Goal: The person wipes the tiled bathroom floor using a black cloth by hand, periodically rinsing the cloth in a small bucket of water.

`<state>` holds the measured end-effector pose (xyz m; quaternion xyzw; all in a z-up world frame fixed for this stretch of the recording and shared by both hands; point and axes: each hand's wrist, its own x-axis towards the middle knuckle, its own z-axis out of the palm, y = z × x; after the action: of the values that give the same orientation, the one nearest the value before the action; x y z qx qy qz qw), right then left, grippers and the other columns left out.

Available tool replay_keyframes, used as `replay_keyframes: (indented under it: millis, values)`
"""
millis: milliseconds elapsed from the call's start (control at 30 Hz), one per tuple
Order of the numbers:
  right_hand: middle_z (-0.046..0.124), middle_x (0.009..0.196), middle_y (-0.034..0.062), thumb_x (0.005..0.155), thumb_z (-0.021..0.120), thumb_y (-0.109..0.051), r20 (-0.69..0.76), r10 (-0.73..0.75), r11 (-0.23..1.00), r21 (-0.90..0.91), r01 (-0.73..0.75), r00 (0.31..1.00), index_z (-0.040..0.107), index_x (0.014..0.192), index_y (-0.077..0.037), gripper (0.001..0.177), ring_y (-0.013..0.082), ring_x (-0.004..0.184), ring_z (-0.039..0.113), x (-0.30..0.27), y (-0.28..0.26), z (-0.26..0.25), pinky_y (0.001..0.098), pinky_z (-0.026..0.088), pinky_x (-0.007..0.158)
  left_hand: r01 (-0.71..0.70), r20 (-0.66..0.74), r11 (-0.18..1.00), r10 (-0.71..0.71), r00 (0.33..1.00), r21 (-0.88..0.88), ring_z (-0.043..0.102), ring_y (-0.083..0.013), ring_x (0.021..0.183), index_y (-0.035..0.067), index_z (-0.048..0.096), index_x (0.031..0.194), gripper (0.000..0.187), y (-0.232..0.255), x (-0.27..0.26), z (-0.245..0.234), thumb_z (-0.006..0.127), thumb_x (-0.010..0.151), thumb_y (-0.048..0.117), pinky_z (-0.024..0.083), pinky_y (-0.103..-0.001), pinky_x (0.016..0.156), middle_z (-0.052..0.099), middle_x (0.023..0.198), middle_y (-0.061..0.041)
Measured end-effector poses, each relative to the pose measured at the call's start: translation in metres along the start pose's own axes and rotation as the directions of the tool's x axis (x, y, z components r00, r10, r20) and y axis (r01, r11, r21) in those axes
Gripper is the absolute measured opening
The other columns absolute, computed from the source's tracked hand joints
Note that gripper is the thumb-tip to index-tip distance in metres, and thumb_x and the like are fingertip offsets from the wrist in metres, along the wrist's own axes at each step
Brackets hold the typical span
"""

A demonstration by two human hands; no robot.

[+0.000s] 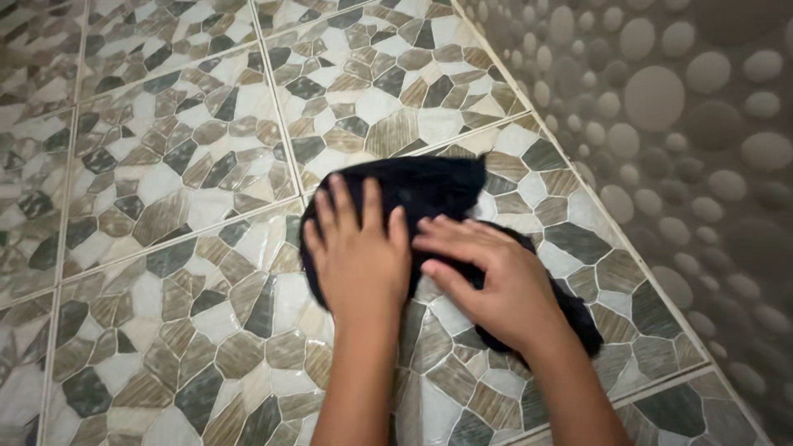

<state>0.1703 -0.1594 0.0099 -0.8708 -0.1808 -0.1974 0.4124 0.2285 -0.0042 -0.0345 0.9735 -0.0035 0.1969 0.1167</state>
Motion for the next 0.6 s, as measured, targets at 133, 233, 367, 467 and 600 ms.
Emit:
replay_keyframes:
  millis: [133,233,367,467,600]
  values:
    - [0.080,0.084,0.0058,0.086,0.075,-0.024,0.242,0.112,0.940,0.290,-0.182,0.964,0.080,0.079,-0.007,0.018,0.0182,0.080,0.077,0.000,0.000,-0.001,0.0309,0.058,0.076,0.141,-0.012,0.980,-0.141,0.990,0.142,0.033,-0.0391,0.148,0.016,0.051,0.150,0.058,-0.002,-0.063,-0.031,0.047,0.099,0.044,0.023,-0.056,0.118,0.035,0.162,-0.019]
    - [0.071,0.051,0.0042,0.087,0.074,-0.026,0.316,0.359,0.852,0.273,-0.447,0.878,0.072,0.056,-0.003,0.038,0.0151,0.044,0.067,-0.004,-0.005,0.003,0.0285,0.051,0.048,0.160,-0.058,0.976,-0.153,0.987,0.144,0.032,-0.0428,0.145,0.013,0.050,0.147,0.061,0.022,-0.098,-0.049,0.047,0.093,0.041,0.020,-0.060,0.116,0.035,0.159,-0.021]
    - [0.053,0.038,0.0079,0.092,0.072,-0.027,0.042,0.502,0.850,0.161,-0.501,0.864,0.062,0.048,0.002,0.053,0.0176,0.033,0.050,-0.007,0.001,0.011,0.0312,0.036,0.037,0.020,-0.023,0.998,-0.018,1.000,0.066,0.029,-0.0474,0.141,0.008,0.048,0.143,0.069,0.051,-0.099,-0.046,0.049,0.082,0.041,0.018,-0.064,0.111,0.035,0.155,-0.023]
    - [0.056,0.043,0.0098,0.100,0.066,-0.027,-0.309,0.621,0.779,0.150,-0.609,0.720,0.063,0.054,0.002,0.055,0.0202,0.038,0.050,-0.007,0.009,0.003,0.0327,0.038,0.043,-0.196,0.045,0.974,0.202,0.978,-0.112,0.027,-0.0447,0.147,0.009,0.046,0.149,0.064,0.065,-0.074,-0.029,0.050,0.093,0.040,0.017,-0.061,0.116,0.033,0.161,-0.019]
    - [0.076,0.073,0.0063,0.105,0.057,-0.023,-0.468,0.558,0.813,0.144,-0.564,0.685,0.074,0.083,-0.003,0.034,0.0173,0.061,0.072,0.001,0.006,-0.002,0.0314,0.052,0.060,-0.345,0.102,0.913,0.373,0.922,-0.219,0.027,-0.0383,0.148,0.015,0.045,0.151,0.064,0.068,-0.008,0.008,0.048,0.091,0.036,0.016,-0.059,0.117,0.033,0.162,-0.014]
